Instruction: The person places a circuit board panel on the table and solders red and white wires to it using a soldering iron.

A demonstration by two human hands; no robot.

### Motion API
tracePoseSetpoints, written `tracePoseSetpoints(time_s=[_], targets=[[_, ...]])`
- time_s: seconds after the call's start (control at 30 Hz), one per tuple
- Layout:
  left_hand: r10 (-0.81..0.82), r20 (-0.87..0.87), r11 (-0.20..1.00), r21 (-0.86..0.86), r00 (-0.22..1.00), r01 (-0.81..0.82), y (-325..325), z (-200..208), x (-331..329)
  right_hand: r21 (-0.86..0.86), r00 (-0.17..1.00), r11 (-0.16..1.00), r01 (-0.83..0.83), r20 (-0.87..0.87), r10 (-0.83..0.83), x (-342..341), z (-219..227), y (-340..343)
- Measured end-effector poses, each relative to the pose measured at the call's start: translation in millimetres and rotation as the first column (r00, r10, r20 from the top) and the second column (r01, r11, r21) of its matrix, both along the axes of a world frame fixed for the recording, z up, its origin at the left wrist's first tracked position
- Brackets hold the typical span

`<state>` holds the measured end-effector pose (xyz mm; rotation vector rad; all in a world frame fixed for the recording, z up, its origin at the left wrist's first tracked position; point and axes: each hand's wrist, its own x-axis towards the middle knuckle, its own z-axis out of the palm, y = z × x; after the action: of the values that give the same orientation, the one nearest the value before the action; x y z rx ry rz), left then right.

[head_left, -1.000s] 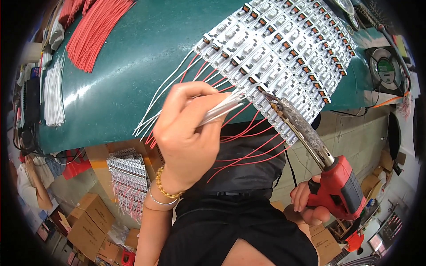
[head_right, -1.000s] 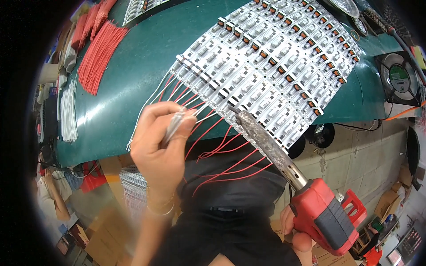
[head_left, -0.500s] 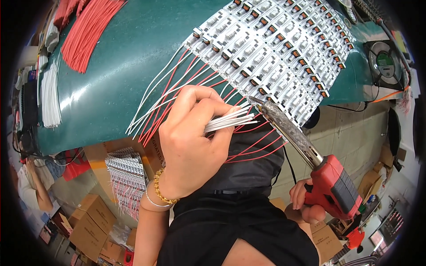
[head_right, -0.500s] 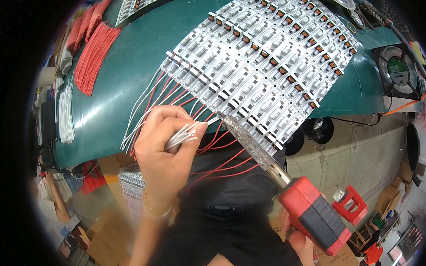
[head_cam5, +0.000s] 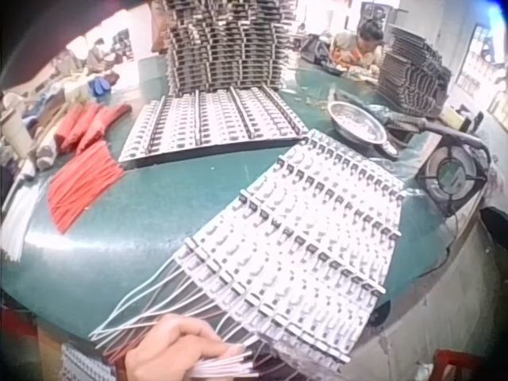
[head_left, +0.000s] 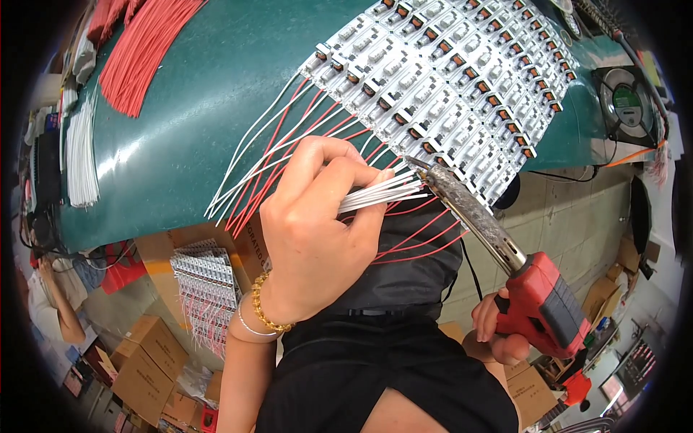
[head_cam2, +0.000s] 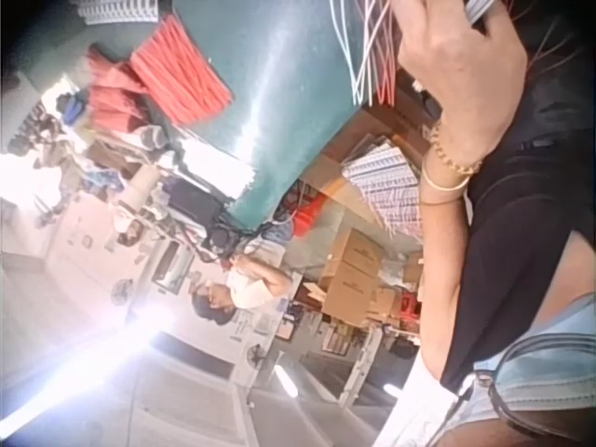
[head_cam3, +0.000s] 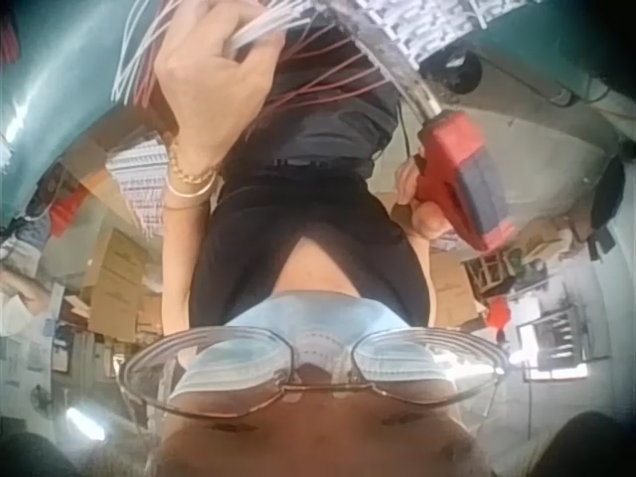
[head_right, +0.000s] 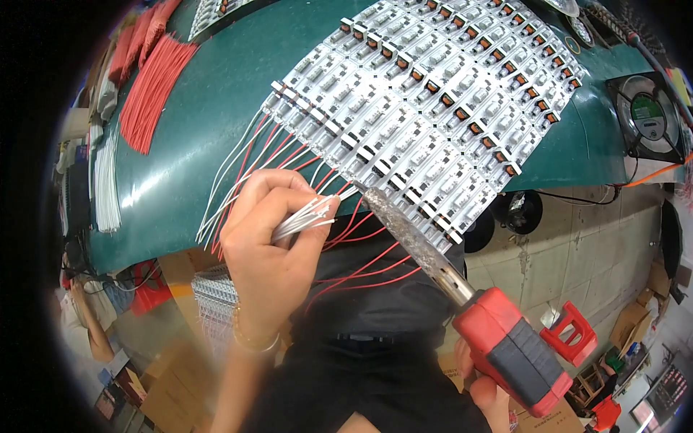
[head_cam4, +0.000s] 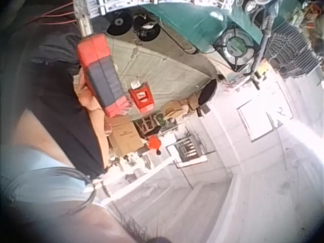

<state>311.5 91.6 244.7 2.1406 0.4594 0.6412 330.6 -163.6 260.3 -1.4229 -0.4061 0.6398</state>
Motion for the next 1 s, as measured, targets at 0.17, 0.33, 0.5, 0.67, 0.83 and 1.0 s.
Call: tracePoseSetpoints(time_s=[0.17, 0.33, 0.5, 0.67, 0.83, 1.0], targets=[[-0.012, -0.046, 1.000, 0.009, 0.999, 0.012, 2, 7, 3, -0.042, 0.999, 0.998, 0.054, 0.008, -0.054, 0, 3, 3], [-0.010, -0.070, 1.000, 0.014, 0.997, 0.011, 2, 9, 3, 0.008, 1.000, 1.000, 0.023, -0.011, -0.023, 3, 3, 1], [-0.010, -0.047, 1.000, -0.002, 0.999, 0.010, 1, 4, 3, -0.021, 0.998, 0.998, 0.060, -0.010, -0.060, -1, 0, 1], [0.035, 0.005, 0.999, -0.024, 0.999, -0.035, -1, 3, 3, -0.020, 0.996, 0.996, 0.086, -0.031, -0.087, 2, 6, 5], [-0.004, -0.005, 1.000, 0.015, 1.000, 0.004, 0, 1, 2, -0.079, 0.996, 0.995, 0.060, -0.067, -0.065, -2, 5, 1], [0.027, 0.003, 0.999, 0.019, 1.000, -0.027, -4, -1, 4, -0.089, 0.995, 0.994, 0.067, -0.067, -0.073, -2, 2, 0]])
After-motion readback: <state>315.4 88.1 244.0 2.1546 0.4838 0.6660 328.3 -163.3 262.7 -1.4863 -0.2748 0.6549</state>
